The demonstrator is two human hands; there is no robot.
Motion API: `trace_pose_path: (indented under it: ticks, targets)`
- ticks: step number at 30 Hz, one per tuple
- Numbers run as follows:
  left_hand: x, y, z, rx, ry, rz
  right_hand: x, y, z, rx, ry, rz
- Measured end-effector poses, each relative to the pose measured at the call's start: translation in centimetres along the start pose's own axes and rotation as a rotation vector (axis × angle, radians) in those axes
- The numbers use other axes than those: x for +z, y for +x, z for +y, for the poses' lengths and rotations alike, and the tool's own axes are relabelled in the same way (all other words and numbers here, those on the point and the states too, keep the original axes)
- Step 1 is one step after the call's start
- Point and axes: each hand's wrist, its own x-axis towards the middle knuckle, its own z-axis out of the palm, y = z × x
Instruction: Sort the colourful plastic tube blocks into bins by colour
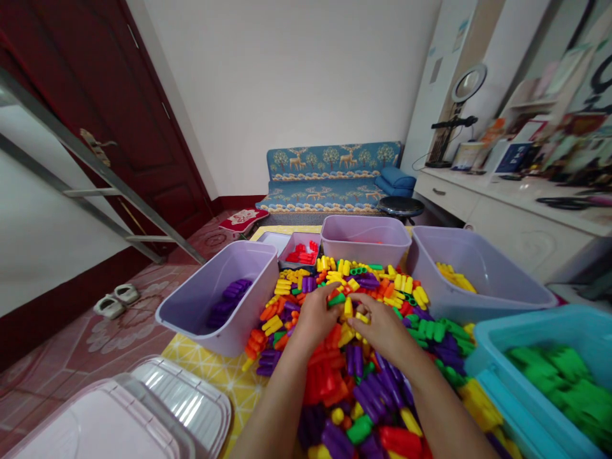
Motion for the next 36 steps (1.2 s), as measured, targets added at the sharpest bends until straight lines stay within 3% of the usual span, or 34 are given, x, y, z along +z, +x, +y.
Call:
trace_pose_path:
  ticks: [3, 5, 10, 14, 21, 25, 30, 33, 36]
  targets:
    - [-0.8, 0.3, 0.2, -0.115, -0.616, -0.087, 0.2, 0.3, -0.3, 0.042, 0.404, 0.058]
    - [-1.6, 0.2, 0.6, -0.136, -0.883, -0.172, -0.1, 0.4, -0.5, 0.086, 0.652, 0.083]
    - [-2.2, 0.0, 1.0, -0.069, -1.057, -0.213, -0.9, 0.1, -1.8, 0.249, 1.085, 0.120]
    - [-1.7, -0.2, 1.0, -0.006, -1.171, -0.240, -1.5, -0.2, -2.5, 0.297, 1.213, 0.072]
    - [-1.6, -0.3, 1.6, 0.024, -1.284, -0.201, -1.6, -0.2, -2.3, 0.286, 1.172, 0.082]
    - [-1.5, -0.3, 1.9, -0.010, -1.430, -0.122, -1.1, 0.0, -1.3, 0.266, 0.942, 0.104]
    - [-1.4, -0.4, 2.3, -0.020, -1.776, -0.062, -0.6, 0.2, 0.0, 0.059, 0.634, -0.007]
    - [-1.5, -0.6, 2.8, -0.016, -1.861, -0.049, -0.6, 0.2, -0.4, -0.007, 0.520, 0.099]
    - [-1.6, -0.8, 3.4, -0.021, -1.840, -0.058, -0.7, 0.0, -1.6, -0.004, 0.547, 0.206]
